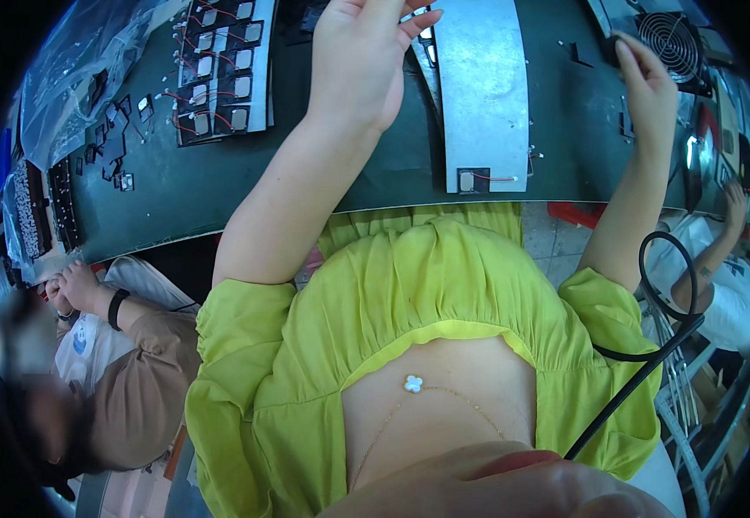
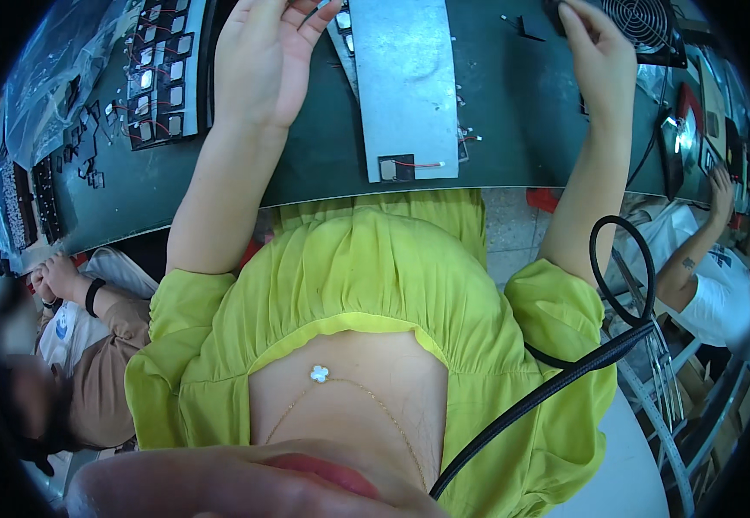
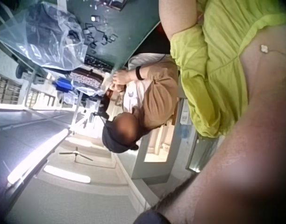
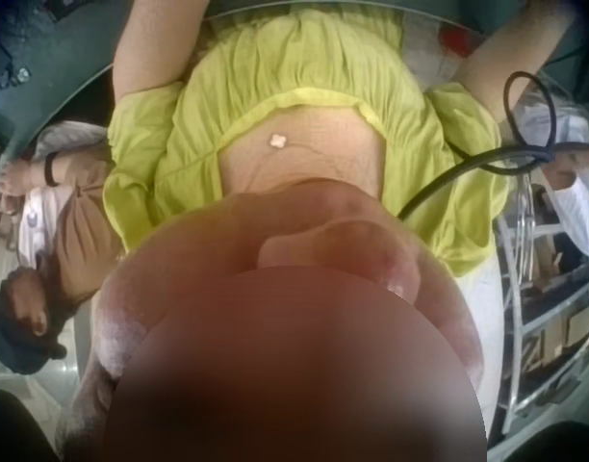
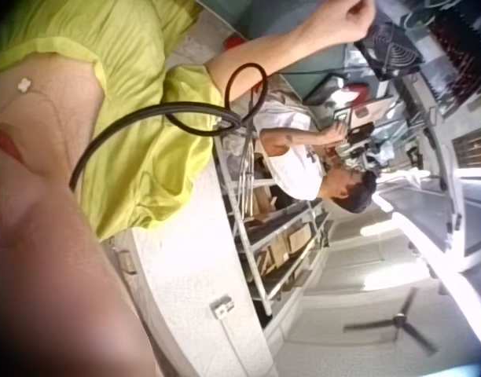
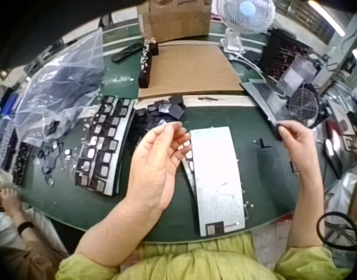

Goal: Manually assembling small electronic components into a plastic housing on an assembly line.

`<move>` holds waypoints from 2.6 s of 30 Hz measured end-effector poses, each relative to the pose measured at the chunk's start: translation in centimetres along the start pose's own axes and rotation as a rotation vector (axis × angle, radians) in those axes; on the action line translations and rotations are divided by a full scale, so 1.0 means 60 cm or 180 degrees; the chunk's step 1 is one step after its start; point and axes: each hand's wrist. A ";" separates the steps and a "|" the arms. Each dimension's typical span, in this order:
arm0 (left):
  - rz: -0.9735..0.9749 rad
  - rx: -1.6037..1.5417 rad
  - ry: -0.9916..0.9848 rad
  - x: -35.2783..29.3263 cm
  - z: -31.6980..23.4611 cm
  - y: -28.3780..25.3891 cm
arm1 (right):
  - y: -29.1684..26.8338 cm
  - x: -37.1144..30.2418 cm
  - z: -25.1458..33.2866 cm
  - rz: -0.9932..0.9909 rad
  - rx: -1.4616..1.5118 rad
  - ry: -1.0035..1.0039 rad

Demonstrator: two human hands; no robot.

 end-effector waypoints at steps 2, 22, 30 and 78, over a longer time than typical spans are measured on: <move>-0.0003 -0.0024 -0.0070 0.004 0.001 -0.001 | 0.007 -0.006 -0.033 0.0296 0.0210 0.0018; -0.0087 0.0076 -0.0413 0.015 0.010 -0.016 | 0.047 0.031 -0.081 0.0872 -0.1152 -0.1238; -0.0250 -0.0107 -0.0286 0.023 0.006 -0.024 | 0.058 0.018 -0.057 0.0759 -0.0646 -0.0695; 0.1306 0.0796 -0.2013 -0.026 0.016 -0.032 | 0.050 -0.111 0.067 0.0677 0.1059 -0.1609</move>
Point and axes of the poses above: each hand's wrist, its own x-axis towards the middle knuckle, its own y-axis out of the palm, z = x × y, and after that the axes turned 15 degrees about -x, right-handed
